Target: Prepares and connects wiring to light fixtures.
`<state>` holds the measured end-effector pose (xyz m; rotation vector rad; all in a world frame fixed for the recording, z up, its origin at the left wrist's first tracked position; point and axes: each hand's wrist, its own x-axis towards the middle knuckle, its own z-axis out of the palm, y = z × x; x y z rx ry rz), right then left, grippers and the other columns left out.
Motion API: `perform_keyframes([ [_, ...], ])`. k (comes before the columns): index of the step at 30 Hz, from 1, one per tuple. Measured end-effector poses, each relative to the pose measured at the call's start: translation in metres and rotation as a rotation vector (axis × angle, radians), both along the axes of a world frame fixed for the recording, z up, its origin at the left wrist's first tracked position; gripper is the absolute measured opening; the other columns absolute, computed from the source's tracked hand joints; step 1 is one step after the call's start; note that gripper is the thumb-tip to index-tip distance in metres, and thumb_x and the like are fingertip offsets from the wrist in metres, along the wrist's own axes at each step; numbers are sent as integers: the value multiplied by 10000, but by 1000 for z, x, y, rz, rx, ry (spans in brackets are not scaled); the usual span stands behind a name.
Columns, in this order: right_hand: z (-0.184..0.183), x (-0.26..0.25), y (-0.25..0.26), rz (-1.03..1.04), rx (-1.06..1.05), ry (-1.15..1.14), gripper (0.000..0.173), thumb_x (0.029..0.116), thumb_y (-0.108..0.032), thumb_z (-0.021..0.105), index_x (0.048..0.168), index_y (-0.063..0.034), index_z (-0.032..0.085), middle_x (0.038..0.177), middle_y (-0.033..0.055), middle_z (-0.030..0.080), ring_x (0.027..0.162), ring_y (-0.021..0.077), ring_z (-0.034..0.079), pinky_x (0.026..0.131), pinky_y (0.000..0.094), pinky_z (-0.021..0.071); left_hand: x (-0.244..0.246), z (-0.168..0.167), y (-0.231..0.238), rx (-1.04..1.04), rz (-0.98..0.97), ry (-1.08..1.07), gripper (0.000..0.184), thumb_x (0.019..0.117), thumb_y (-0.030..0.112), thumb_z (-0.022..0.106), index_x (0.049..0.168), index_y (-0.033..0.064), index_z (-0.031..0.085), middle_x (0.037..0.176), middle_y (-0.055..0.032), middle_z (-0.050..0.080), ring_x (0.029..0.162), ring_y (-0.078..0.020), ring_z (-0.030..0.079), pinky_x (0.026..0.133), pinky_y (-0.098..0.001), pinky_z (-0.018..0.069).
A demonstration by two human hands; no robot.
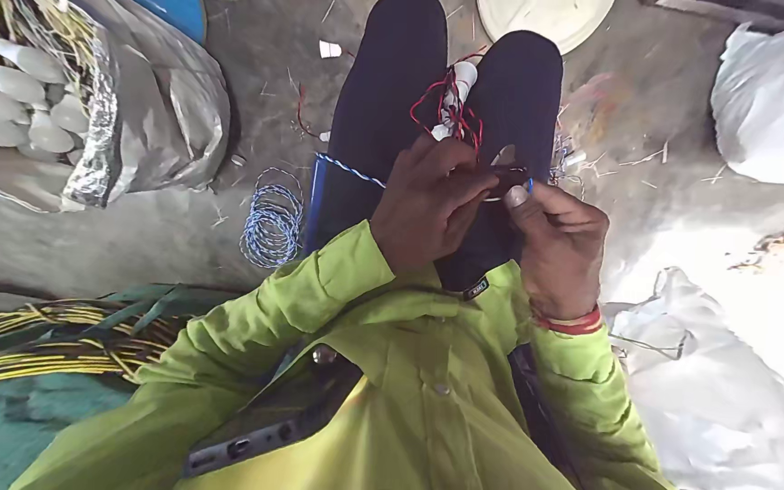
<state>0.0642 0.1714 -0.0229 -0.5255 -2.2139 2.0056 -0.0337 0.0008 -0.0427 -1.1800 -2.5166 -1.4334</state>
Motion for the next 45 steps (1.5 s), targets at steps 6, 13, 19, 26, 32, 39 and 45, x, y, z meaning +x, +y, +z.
perform_keyframes([
  [6, -4, 3, 4, 44, 82, 40, 177, 919, -29, 738, 1092, -51, 765, 1004, -24, 762, 881, 48, 714, 810, 234, 610, -7, 7, 0, 44, -58, -291, 186, 924, 184, 717, 1019, 55, 813, 1001, -138, 629, 977, -229, 562, 866, -345, 461],
  [13, -12, 3, 8, 19, 455, 5, 151, 908, -127, 766, 1044, -62, 769, 905, -4, 709, 753, -13, 628, 684, 146, 528, -11, 28, 0, 274, -24, -1213, 87, 916, 29, 655, 860, 14, 720, 1027, -43, 638, 885, -72, 618, 688, -217, 537],
  [19, -11, 0, 5, 121, 707, 70, 117, 944, -129, 710, 996, -59, 788, 982, 86, 755, 984, 216, 684, 891, 385, 521, -20, 47, 3, 405, 95, -1472, 254, 1035, 157, 454, 886, 114, 654, 804, 26, 660, 803, -77, 653, 775, -276, 560],
  [26, -5, 2, 9, 195, 575, 158, 107, 913, -90, 735, 968, -19, 793, 999, 90, 766, 1009, 188, 685, 919, 346, 526, -22, 24, 2, 340, 32, -1141, 459, 942, 84, 419, 1339, 5, 635, 1412, -87, 592, 1255, -131, 557, 1010, -320, 476],
  [32, 3, 3, 9, 160, 312, 55, 131, 870, -49, 775, 999, -38, 756, 936, -18, 723, 821, -4, 662, 724, 153, 558, -23, 18, -3, 255, -249, -990, 432, 960, -19, 614, 1379, -90, 537, 1236, -145, 665, 990, -113, 687, 832, -259, 594],
  [39, 8, 1, 13, 231, 138, -29, 328, 961, -200, 714, 1247, -58, 639, 1010, -47, 733, 860, 22, 691, 754, 196, 592, -18, 15, 0, 222, -103, -888, 290, 887, 36, 768, 1121, -25, 608, 921, -74, 733, 779, -111, 722, 694, -272, 627],
  [45, 0, -4, 8, 29, -278, 59, 132, 986, -155, 688, 1090, -114, 758, 1049, -33, 730, 909, 65, 680, 811, 243, 590, -12, 15, 5, 220, -130, -804, 387, 878, 38, 780, 1187, -14, 553, 958, -87, 749, 822, -136, 745, 728, -292, 641],
])
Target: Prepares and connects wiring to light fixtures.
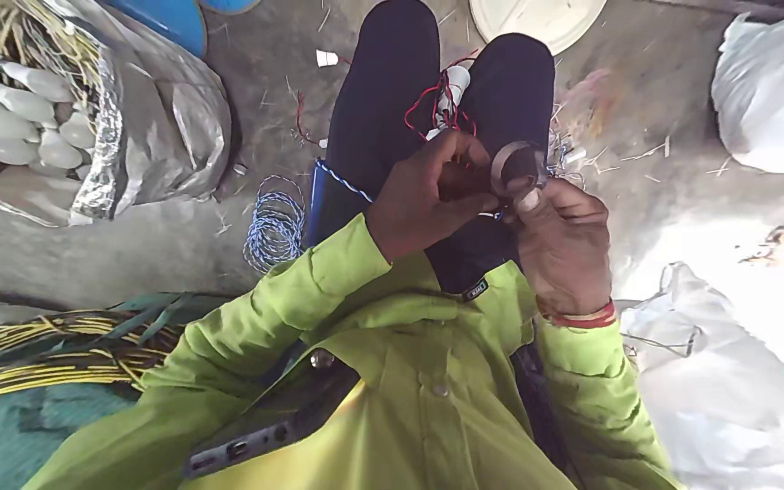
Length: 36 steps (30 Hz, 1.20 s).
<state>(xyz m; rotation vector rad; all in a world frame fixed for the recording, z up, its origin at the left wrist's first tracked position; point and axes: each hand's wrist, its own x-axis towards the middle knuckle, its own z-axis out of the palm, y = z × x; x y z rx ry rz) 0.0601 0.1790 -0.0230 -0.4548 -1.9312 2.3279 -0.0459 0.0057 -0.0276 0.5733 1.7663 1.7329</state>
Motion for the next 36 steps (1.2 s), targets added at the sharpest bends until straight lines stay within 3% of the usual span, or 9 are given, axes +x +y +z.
perform_keyframes([
  [4, -9, 0, -7, -105, -9, 119, 75, 954, -142, 726, 1002, -118, 778, 1126, -3, 721, 1066, 125, 670, 912, 301, 580, 6, 2, 4, -130, 42, -30, 338, 895, 157, 795, 1162, 7, 653, 892, -59, 730, 711, -95, 695, 648, -272, 606],
  [7, -12, 0, -9, -116, 55, 170, 97, 942, -125, 741, 1025, -100, 784, 1130, -2, 720, 1059, 121, 673, 899, 281, 587, 9, -3, 9, -124, -31, 43, 192, 938, 197, 749, 1057, 47, 768, 911, -27, 761, 778, -55, 705, 730, -287, 611],
  [13, -2, 2, 2, 30, 190, 173, 120, 934, -85, 736, 1044, -38, 746, 1197, 28, 676, 1046, 102, 655, 854, 239, 583, 17, -4, 15, -140, 17, 290, 233, 979, 154, 648, 786, 40, 711, 692, -23, 656, 605, -65, 599, 572, -286, 521],
  [18, -5, -6, 2, -64, 417, 112, 108, 916, -75, 735, 826, -16, 736, 980, 69, 728, 979, 116, 674, 851, 263, 560, 16, -16, 16, -108, -44, 445, 266, 976, 142, 608, 759, 19, 700, 700, -68, 678, 644, -109, 646, 615, -334, 554],
  [24, -10, -38, 3, -213, 762, 82, 312, 941, -203, 741, 685, -47, 655, 826, 64, 669, 770, 101, 625, 671, 266, 505, 6, -23, 30, -98, 25, 517, 249, 999, 129, 608, 828, -7, 727, 708, -72, 678, 632, -85, 630, 612, -283, 541],
  [28, -16, -66, 104, -475, 1120, -272, 364, 996, -257, 610, 1027, 91, 710, 1047, 247, 704, 1015, 304, 684, 939, 459, 520, 41, 3, 25, 14, -145, 619, 229, 950, 138, 589, 927, 8, 777, 743, -93, 697, 698, -168, 674, 665, -352, 570],
  [30, 2, -58, 159, -534, 1066, -312, 390, 991, -325, 619, 1061, 48, 711, 1027, 165, 707, 993, 206, 661, 950, 404, 500, 54, 8, 17, 71, -98, 386, 215, 985, 114, 604, 927, -16, 766, 724, -56, 684, 664, -88, 643, 632, -271, 567],
  [33, 44, -67, 147, -364, 788, -1, 161, 1040, -321, 601, 982, -175, 641, 843, -145, 648, 760, -3, 647, 753, 258, 594, -3, 0, 23, 74, -13, 25, 233, 1020, 158, 609, 942, -8, 752, 756, -25, 706, 637, -46, 629, 604, -259, 564],
  [36, 40, -29, 82, -49, 571, 78, 158, 1082, -223, 520, 1090, -144, 657, 1043, -123, 723, 941, 7, 691, 857, 239, 589, -15, 9, 21, 188, -23, -305, 279, 1038, 125, 528, 870, 58, 740, 740, 45, 691, 586, 14, 544, 559, -182, 478],
])
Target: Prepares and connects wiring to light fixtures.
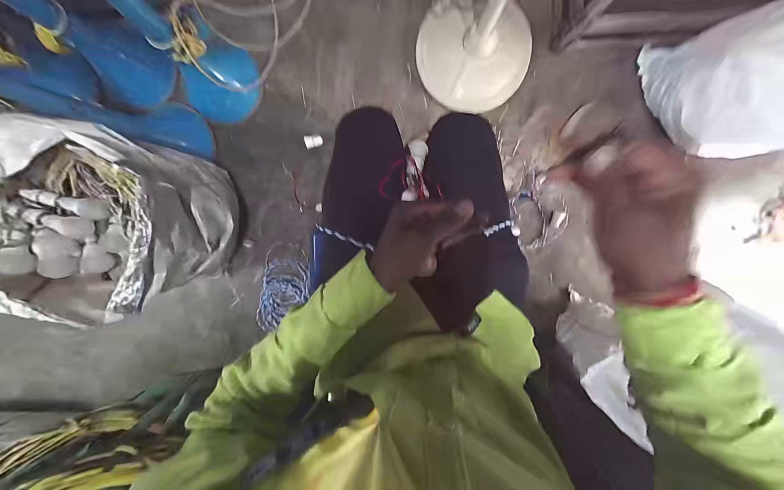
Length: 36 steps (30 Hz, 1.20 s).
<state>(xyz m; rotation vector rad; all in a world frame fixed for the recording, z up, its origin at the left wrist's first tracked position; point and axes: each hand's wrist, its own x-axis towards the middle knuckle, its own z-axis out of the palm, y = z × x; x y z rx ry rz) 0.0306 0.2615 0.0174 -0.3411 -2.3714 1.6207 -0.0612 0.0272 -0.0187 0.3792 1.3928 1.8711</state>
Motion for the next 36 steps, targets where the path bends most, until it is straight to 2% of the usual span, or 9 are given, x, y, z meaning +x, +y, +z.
perform_keyframes([
  [5, -41, 17, -86, -19, -212, 123, 230, 853, -23, 788, 1066, -80, 724, 954, -71, 762, 835, 24, 709, 754, 218, 615, 7, 4, -14, -40, 84, 185, 278, 1035, 128, 555, 809, 50, 698, 612, 5, 563, 495, -36, 488, 458, -179, 421],
  [8, -39, 20, -101, -148, -177, 139, 242, 843, 24, 778, 1070, -42, 726, 974, -49, 773, 843, 31, 728, 779, 225, 631, 11, -8, -13, -258, 196, 753, 211, 1002, 87, 612, 1094, -29, 762, 857, -95, 732, 730, -93, 678, 691, -255, 588],
  [11, -36, 17, -99, -145, -152, 109, 186, 851, -21, 787, 1027, -41, 732, 909, -59, 756, 780, -2, 693, 725, 193, 604, 21, -14, -11, -350, 235, 730, 298, 1009, 113, 630, 1238, -70, 681, 961, -123, 732, 737, -109, 692, 676, -275, 611],
  [15, -34, 17, -94, -160, -216, 25, 142, 844, -26, 792, 967, -54, 728, 802, -64, 726, 676, -7, 655, 634, 174, 578, 12, -15, -17, -355, 139, 384, 976, 991, 230, 698, 1640, 108, -19, 1222, -143, 692, 729, -199, 739, 576, -382, 650],
  [17, -32, 18, -92, -153, -262, 0, 139, 848, -17, 783, 967, -69, 735, 785, -73, 726, 655, -10, 649, 622, 171, 573, 11, -10, -19, -330, 137, 510, 882, 975, 151, 706, 1631, 81, 121, 1276, -145, 659, 807, -186, 739, 629, -346, 649],
  [20, -30, 17, -89, -120, -237, -21, 129, 840, -68, 800, 878, -115, 686, 730, -105, 682, 614, -36, 609, 574, 149, 530, 10, -14, -21, -298, 146, 983, 292, 931, 38, 713, 1209, -51, 711, 1226, -217, 662, 959, -196, 707, 839, -290, 610],
  [26, -16, 21, -78, 57, -4, -73, 119, 862, -151, 792, 945, -84, 739, 830, -50, 745, 698, -29, 670, 620, 159, 559, -1, -7, -32, -286, -175, 960, 256, 951, -25, 593, 1177, -52, 712, 1216, -191, 673, 1027, -211, 694, 899, -336, 593],
  [32, -45, 19, -57, 241, -16, 120, 260, 851, -213, 816, 1026, -48, 715, 938, -15, 739, 841, 9, 690, 758, 196, 594, -15, 24, -49, -160, -153, 180, 190, 863, -31, 760, 1036, 42, 789, 894, -35, 775, 728, -73, 712, 666, -255, 617],
  [36, -68, 20, -38, 210, 183, 90, 225, 889, -194, 756, 1068, -59, 753, 937, 51, 755, 809, 87, 703, 756, 284, 591, -29, 28, -59, -51, -150, 37, 113, 863, 71, 793, 971, 103, 801, 898, -29, 771, 789, -97, 725, 738, -293, 622],
])
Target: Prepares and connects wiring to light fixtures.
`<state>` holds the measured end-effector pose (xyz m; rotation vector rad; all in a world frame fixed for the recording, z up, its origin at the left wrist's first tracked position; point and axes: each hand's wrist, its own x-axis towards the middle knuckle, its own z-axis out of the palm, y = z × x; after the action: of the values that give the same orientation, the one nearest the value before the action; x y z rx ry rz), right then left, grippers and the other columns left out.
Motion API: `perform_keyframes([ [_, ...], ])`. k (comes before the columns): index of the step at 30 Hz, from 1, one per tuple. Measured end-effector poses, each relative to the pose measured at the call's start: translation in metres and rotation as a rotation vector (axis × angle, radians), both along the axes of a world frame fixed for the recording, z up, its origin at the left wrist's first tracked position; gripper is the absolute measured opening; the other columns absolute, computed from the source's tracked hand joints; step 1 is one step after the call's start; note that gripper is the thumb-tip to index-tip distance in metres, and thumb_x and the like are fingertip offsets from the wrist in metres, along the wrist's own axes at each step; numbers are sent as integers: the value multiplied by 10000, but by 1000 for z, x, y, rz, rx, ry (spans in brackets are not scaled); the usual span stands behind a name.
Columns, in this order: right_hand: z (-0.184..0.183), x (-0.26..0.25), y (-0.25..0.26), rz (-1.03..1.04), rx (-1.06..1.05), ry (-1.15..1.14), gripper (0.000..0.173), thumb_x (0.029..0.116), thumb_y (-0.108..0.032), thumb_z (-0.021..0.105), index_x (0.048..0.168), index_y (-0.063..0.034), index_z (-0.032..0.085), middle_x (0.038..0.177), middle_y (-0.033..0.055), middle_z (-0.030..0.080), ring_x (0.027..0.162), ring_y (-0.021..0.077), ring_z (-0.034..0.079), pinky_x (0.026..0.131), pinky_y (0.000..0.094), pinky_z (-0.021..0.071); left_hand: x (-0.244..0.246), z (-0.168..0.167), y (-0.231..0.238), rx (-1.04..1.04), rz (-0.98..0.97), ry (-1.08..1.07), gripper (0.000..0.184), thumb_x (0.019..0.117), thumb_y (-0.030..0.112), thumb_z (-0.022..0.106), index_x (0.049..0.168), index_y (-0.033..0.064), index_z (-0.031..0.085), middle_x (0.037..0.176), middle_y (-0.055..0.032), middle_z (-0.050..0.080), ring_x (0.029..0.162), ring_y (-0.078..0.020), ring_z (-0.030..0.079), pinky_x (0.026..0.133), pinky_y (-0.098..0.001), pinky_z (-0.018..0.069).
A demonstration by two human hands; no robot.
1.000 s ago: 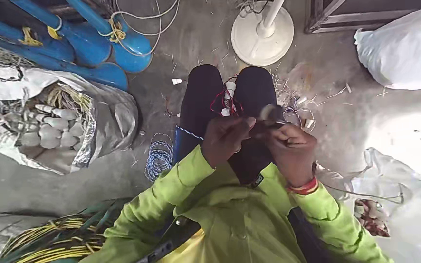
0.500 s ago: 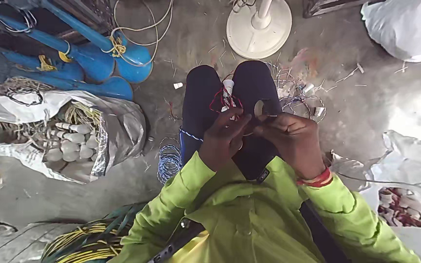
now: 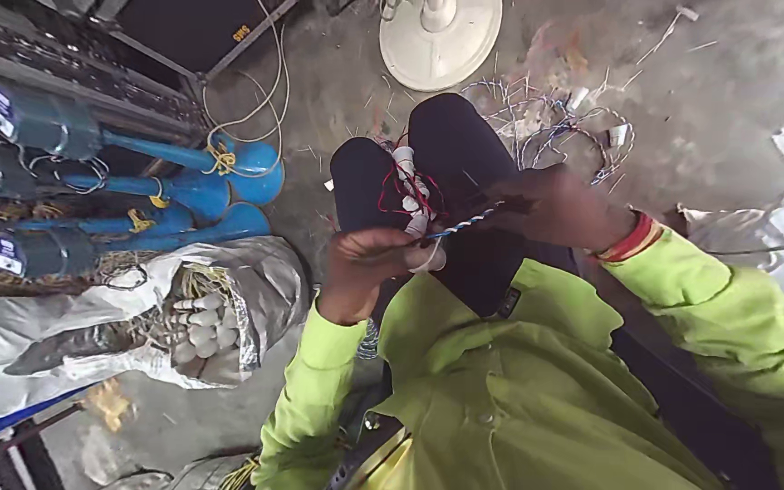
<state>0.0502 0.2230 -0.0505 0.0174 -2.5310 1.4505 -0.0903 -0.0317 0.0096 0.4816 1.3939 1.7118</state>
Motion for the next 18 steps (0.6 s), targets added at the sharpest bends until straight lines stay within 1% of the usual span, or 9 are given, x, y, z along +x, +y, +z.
perform_keyframes([
  [2, 6, 2, 1, -103, -89, 2, 150, 896, -131, 725, 1013, -43, 757, 908, 23, 756, 784, 31, 689, 740, 227, 583, -6, -6, -3, 28, -67, 74, 206, 893, 152, 776, 1087, 89, 751, 1132, -51, 735, 999, -148, 708, 862, -335, 606],
  [4, 21, 1, 1, -161, -305, 24, 138, 892, -66, 724, 1026, -34, 731, 946, -26, 764, 818, 12, 710, 754, 203, 614, -7, -16, -6, -75, -245, 235, 607, 898, 310, 778, 1400, 50, 555, 1396, -91, 605, 1194, -174, 625, 966, -348, 559],
  [5, 30, -1, 2, -182, -378, 50, 152, 891, -42, 717, 1043, -36, 714, 969, -34, 766, 826, 29, 721, 745, 220, 627, -4, -21, -6, -161, -313, 320, 763, 859, 333, 809, 1474, 35, 471, 1389, -93, 600, 1183, -156, 630, 964, -341, 567],
  [7, 51, -4, 8, -235, -403, 106, 178, 888, -16, 717, 1063, -40, 689, 1019, -28, 767, 842, 64, 736, 745, 250, 644, 2, -31, -7, -294, -360, 503, 735, 811, 294, 859, 1415, 11, 550, 1159, -75, 721, 1018, -114, 703, 885, -331, 610],
  [9, 68, -4, 17, -297, -313, 172, 212, 891, -35, 744, 1092, -52, 679, 1046, -52, 761, 869, 46, 733, 761, 235, 641, 3, -29, -14, -305, -313, 607, 339, 879, 188, 795, 1158, 11, 718, 940, -51, 748, 805, -68, 702, 735, -285, 615],
  [10, 73, -2, 25, -319, -222, 200, 224, 893, -62, 754, 1101, -68, 671, 1056, -76, 752, 898, 20, 723, 800, 219, 632, 0, -22, -21, -298, -274, 622, 227, 915, 153, 748, 1098, 19, 735, 920, -46, 746, 751, -60, 684, 686, -272, 604],
  [12, 75, 3, 42, -361, 11, 230, 244, 915, -164, 769, 1107, -37, 690, 1054, -12, 745, 909, 26, 701, 826, 229, 596, -13, 9, -38, -265, -157, 674, 178, 939, 118, 712, 1100, 49, 743, 920, -4, 748, 703, -33, 662, 629, -236, 587],
  [15, 65, 5, 64, -380, 322, 196, 305, 986, -241, 702, 1179, -5, 711, 1021, 169, 737, 813, 153, 683, 746, 332, 560, -36, 79, -75, -250, 44, 949, 207, 948, 137, 726, 1146, 78, 732, 988, 70, 744, 789, 25, 664, 688, -165, 578],
  [18, 49, 8, 85, -385, 340, 100, 326, 1002, -260, 669, 1247, -45, 678, 1057, 137, 713, 850, 176, 687, 772, 372, 574, -76, 119, -155, -456, 224, 1157, 314, 951, 183, 722, 1238, 59, 695, 1086, -28, 724, 927, -108, 697, 812, -297, 604],
])
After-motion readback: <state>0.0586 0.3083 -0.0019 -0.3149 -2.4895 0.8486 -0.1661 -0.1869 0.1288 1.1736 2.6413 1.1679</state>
